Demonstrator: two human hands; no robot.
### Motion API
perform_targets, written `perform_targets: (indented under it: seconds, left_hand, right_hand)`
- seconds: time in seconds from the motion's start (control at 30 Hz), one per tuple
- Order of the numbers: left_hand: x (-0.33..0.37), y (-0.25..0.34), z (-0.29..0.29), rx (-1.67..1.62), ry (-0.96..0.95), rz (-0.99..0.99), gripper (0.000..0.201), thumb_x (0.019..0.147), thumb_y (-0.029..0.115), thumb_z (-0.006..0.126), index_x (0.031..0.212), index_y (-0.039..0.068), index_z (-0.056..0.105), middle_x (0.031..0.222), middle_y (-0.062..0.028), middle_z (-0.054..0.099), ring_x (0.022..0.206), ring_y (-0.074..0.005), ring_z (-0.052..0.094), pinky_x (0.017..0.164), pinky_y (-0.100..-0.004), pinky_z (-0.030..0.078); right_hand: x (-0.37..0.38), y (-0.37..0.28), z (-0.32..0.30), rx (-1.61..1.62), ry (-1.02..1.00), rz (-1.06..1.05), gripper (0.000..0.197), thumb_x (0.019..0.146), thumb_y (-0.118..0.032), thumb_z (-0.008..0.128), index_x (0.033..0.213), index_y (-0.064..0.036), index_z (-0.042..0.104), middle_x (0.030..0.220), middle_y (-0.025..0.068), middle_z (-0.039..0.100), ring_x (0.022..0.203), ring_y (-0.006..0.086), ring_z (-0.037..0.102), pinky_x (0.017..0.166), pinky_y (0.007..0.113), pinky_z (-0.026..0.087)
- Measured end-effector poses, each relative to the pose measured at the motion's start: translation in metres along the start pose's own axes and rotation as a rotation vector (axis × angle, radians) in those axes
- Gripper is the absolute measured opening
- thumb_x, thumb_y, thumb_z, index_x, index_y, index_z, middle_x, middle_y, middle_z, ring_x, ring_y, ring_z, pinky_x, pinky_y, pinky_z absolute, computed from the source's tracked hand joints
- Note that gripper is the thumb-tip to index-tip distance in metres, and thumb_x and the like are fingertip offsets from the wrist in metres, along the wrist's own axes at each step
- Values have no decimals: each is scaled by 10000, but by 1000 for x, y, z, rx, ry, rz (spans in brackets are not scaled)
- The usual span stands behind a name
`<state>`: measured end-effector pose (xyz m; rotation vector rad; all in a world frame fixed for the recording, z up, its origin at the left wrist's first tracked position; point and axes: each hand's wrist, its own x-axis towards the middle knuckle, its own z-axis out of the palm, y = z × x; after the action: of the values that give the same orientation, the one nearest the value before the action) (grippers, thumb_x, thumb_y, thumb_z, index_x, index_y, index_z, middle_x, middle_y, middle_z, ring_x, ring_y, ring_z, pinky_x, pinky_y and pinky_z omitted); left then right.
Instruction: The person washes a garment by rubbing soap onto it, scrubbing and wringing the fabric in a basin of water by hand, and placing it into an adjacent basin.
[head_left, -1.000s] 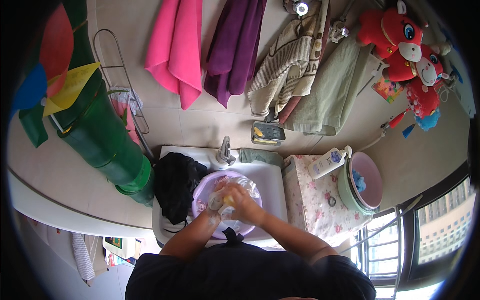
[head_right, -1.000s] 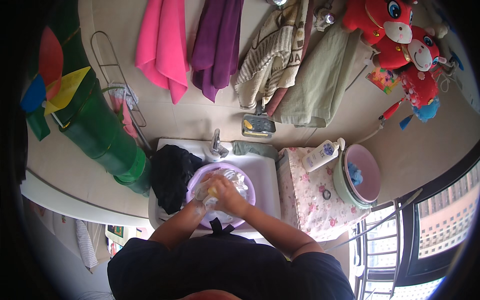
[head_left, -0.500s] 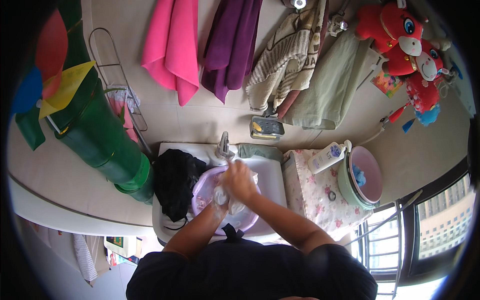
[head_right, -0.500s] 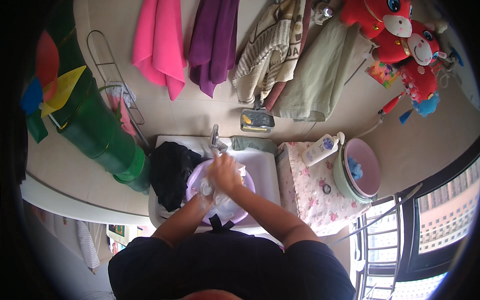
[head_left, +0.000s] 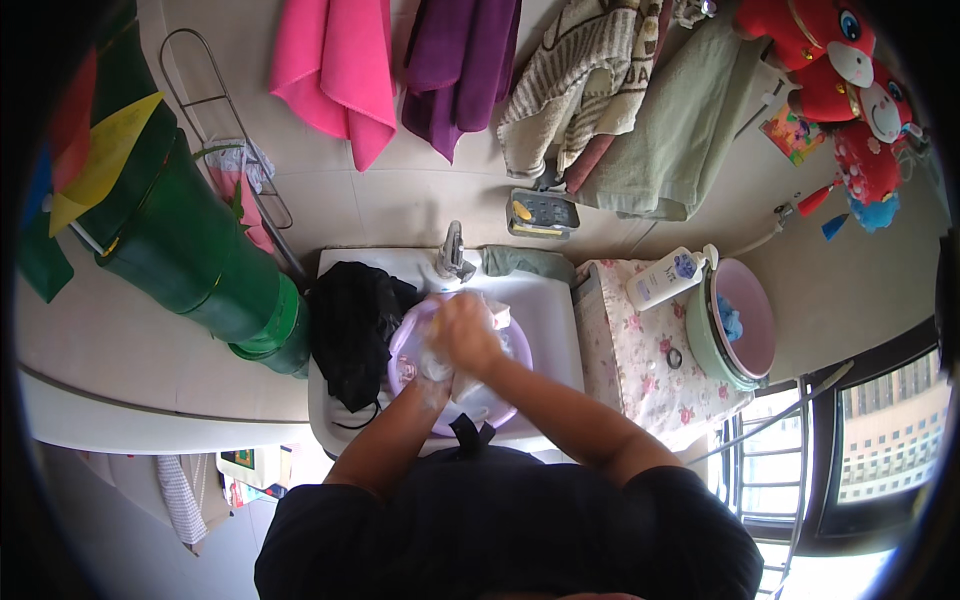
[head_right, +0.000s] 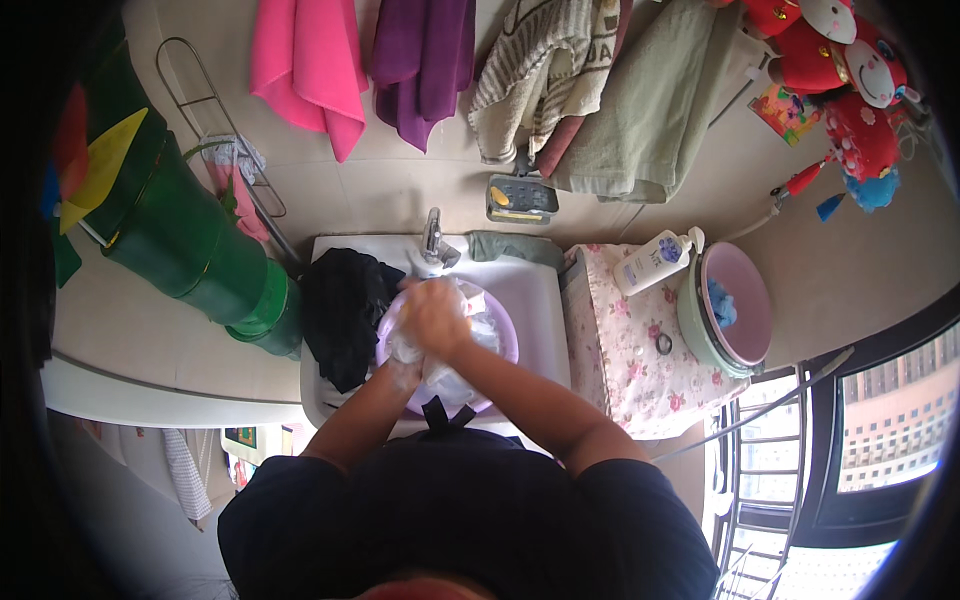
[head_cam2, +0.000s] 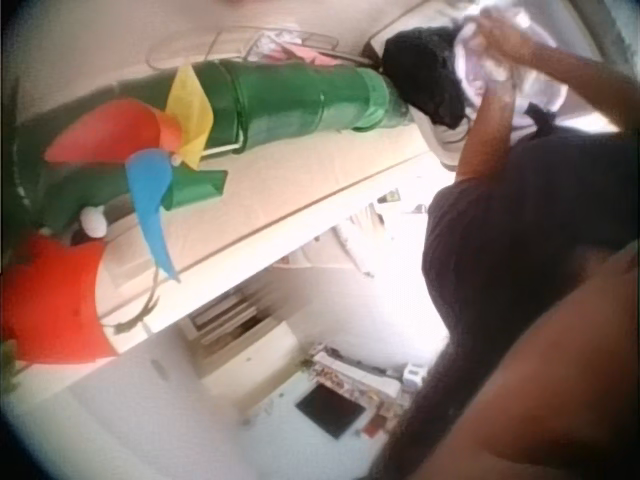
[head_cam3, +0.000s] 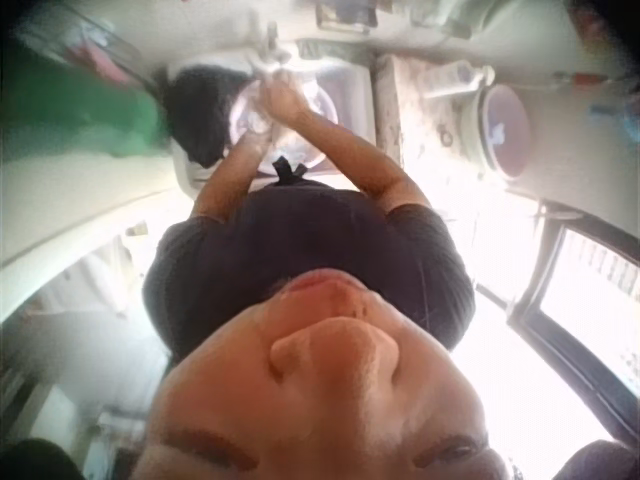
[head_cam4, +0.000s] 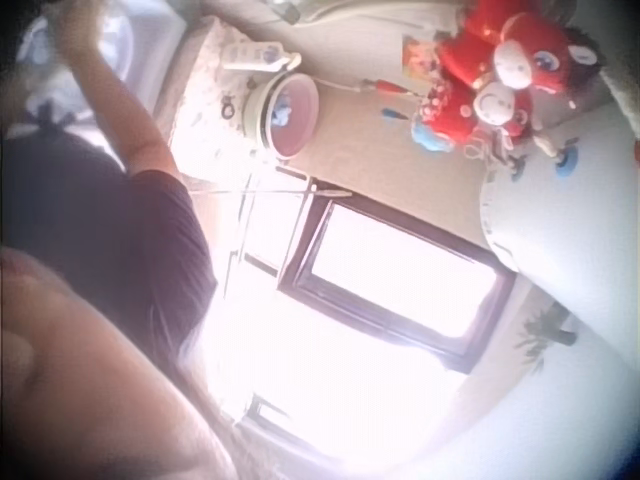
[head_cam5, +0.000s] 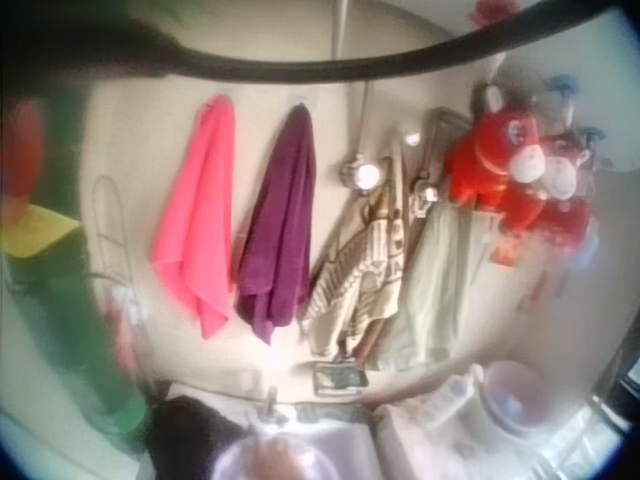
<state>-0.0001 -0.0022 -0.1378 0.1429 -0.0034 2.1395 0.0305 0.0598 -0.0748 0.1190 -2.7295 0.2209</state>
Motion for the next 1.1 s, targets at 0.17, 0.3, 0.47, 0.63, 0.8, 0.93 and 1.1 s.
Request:
perform_targets:
  seconds: [0.17, 0.3, 0.47, 0.63, 0.8, 0.93, 1.1]
  left_hand:
    - [-2, -5, 1, -33, -33, -23, 461, 880, 314, 438, 1272, 72, 407, 1162, -168, 537, 1120, -339, 486, 946, -479, 395]
    - [-4, -7, -15, -111, -16, -75, 453, 884, 298, 441, 1271, 66, 405, 1159, -168, 538, 1101, -342, 505, 931, -473, 417]
    - [-9, -8, 24, -55, 41, -25, 500, 853, 211, 507, 1292, 13, 372, 1221, -201, 475, 1043, -346, 532, 891, -441, 453]
    - [-17, 27, 20, 119, 104, 153, 506, 821, 211, 483, 1286, 38, 382, 1199, -195, 494, 1119, -328, 486, 956, -444, 400]
    - [-38, 21, 27, 112, 99, 139, 515, 822, 207, 467, 1303, 52, 370, 1245, -173, 475, 1150, -311, 470, 1017, -464, 326]
    - [-39, 7, 29, 121, 68, 125, 545, 831, 202, 444, 1341, 59, 318, 1303, -175, 418, 1159, -312, 463, 1010, -456, 341]
    - [-46, 11, 32, 38, 52, 110, 524, 835, 206, 442, 1325, 56, 334, 1300, -177, 418, 1147, -320, 468, 974, -448, 381]
  right_hand:
    - [-20, 13, 12, -128, -29, -78, 377, 755, -299, 561, 1030, -41, 561, 915, 182, 531, 919, 308, 496, 797, 462, 404]
    - [-10, 19, 18, -8, -201, 78, 412, 747, -293, 580, 1078, -51, 532, 996, 210, 527, 958, 334, 518, 830, 466, 407]
    - [-7, 142, 2, 1794, -42, 1318, 410, 819, -343, 578, 1052, -10, 524, 1027, 172, 557, 938, 311, 558, 825, 431, 456]
    - [-46, 181, -10, 2502, 260, 889, 395, 872, -356, 520, 1033, 4, 537, 1010, 156, 573, 944, 268, 578, 861, 418, 464]
    - [35, 222, -23, 2055, 608, 980, 331, 861, -222, 512, 1107, -2, 480, 1061, 168, 565, 981, 344, 560, 873, 473, 460]
    - [62, 252, -1, 1996, 847, 1090, 291, 916, -151, 416, 1143, 30, 425, 1168, 198, 515, 1048, 336, 542, 958, 448, 409]
    - [-2, 200, 11, 1685, 281, 807, 391, 858, -195, 540, 1164, 12, 411, 1157, 182, 507, 1047, 306, 541, 901, 446, 456]
